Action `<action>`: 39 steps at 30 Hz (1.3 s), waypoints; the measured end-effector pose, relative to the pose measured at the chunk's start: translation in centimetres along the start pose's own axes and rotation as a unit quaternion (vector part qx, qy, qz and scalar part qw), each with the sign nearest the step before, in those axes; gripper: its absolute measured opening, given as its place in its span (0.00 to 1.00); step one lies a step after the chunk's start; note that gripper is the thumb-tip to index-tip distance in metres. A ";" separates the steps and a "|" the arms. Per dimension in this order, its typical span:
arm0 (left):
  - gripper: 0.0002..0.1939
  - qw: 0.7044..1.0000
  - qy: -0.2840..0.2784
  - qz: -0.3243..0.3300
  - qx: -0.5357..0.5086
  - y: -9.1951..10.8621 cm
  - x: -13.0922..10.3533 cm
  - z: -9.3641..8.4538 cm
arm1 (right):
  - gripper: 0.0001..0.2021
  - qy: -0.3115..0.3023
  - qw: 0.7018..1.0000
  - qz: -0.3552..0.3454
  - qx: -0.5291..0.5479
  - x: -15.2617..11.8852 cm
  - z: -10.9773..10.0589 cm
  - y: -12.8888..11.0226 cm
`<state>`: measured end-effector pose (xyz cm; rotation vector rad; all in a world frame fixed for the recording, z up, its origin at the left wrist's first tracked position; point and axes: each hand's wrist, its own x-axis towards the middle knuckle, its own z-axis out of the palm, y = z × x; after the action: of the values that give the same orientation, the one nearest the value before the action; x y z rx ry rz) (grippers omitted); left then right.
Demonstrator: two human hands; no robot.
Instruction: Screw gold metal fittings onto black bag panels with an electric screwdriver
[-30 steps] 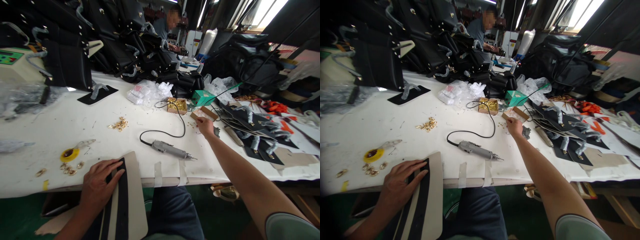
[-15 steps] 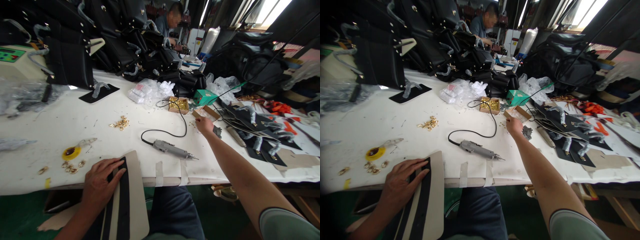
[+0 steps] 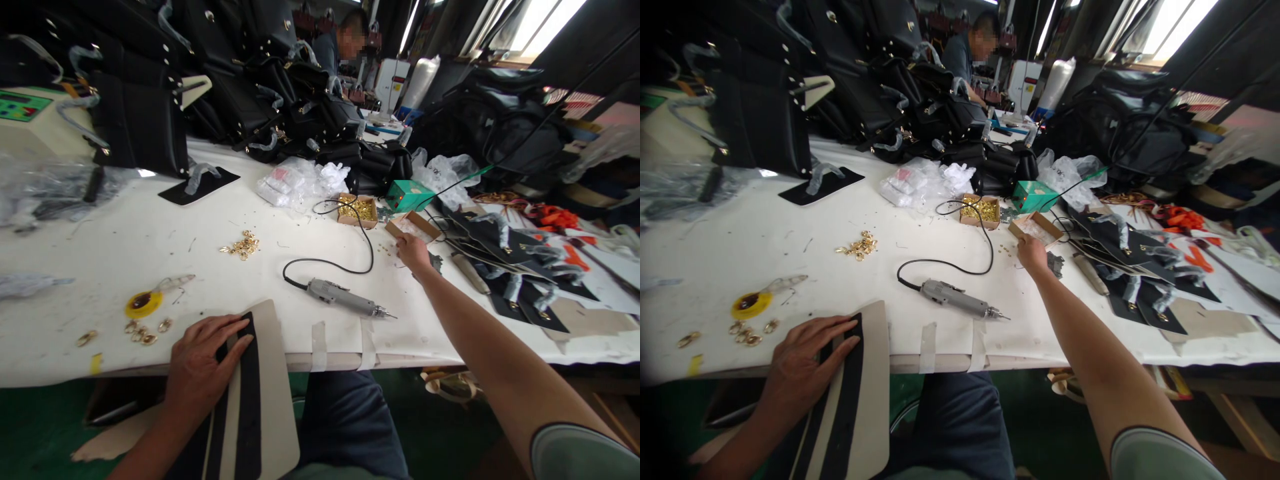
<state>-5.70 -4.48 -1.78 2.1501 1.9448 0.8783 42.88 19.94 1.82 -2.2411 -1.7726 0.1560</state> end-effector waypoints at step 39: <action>0.22 1.000 0.003 -0.003 -0.003 0.3 0.0 -0.1 | 0.11 -0.127 0.991 -0.002 0.041 -1.1 -0.3 0.7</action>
<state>-5.51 -4.53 -1.62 2.1399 1.9478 0.8888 43.39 18.73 1.79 -2.2400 -1.8556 0.5255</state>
